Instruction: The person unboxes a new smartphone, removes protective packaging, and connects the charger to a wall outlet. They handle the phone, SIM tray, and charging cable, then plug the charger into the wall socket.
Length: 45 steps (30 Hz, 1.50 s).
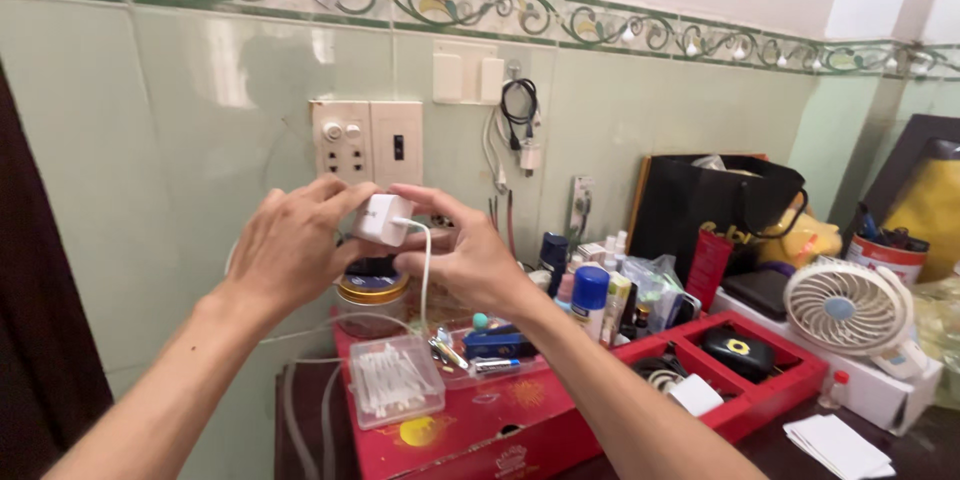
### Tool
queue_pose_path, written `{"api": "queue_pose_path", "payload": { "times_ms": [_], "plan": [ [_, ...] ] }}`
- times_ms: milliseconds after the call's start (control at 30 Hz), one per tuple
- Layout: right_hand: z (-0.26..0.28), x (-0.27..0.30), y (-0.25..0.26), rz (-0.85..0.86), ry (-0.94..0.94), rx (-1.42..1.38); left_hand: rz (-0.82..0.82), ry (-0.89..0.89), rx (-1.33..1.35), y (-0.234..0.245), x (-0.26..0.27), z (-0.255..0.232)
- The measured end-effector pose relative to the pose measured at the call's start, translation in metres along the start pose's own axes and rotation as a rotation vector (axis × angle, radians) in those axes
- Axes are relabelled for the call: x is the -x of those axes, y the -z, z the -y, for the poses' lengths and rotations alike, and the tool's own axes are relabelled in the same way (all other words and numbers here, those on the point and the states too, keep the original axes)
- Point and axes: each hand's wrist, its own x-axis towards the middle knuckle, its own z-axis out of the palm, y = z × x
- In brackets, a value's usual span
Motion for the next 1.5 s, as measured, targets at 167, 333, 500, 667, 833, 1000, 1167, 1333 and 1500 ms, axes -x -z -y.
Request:
{"api": "queue_pose_path", "payload": {
  "times_ms": [167, 333, 500, 667, 833, 1000, 1167, 1333, 1500],
  "plan": [
    [-0.005, -0.011, -0.015, -0.158, 0.235, 0.394, -0.058, -0.069, 0.026, 0.005, 0.001, 0.009],
    [-0.006, -0.02, -0.019, -0.232, 0.255, 0.488, -0.107, -0.044, 0.106, 0.016, 0.008, 0.013],
    [-0.007, -0.03, -0.013, -0.271, 0.162, 0.414, -0.189, 0.067, 0.21, 0.025, 0.017, 0.02],
    [-0.017, -0.039, -0.004, -0.319, 0.054, 0.447, -0.101, 0.308, 0.27, 0.014, 0.006, 0.031],
    [-0.022, -0.05, 0.009, -0.415, -0.035, 0.441, -0.142, 0.309, 0.271, 0.005, -0.013, 0.036],
    [-0.029, -0.068, 0.021, -0.458, -0.035, 0.427, -0.166, 0.322, 0.214, -0.006, -0.031, 0.046],
    [-0.043, -0.091, 0.021, -0.377, 0.111, 0.589, -0.084, 0.445, 0.116, -0.015, -0.038, 0.065],
    [-0.067, -0.114, 0.011, -0.266, 0.205, 0.626, -0.08, 0.418, 0.091, -0.032, -0.034, 0.082],
    [-0.083, -0.127, 0.005, -0.205, 0.222, 0.604, -0.102, 0.405, 0.129, -0.044, -0.033, 0.091]
  ]
}}
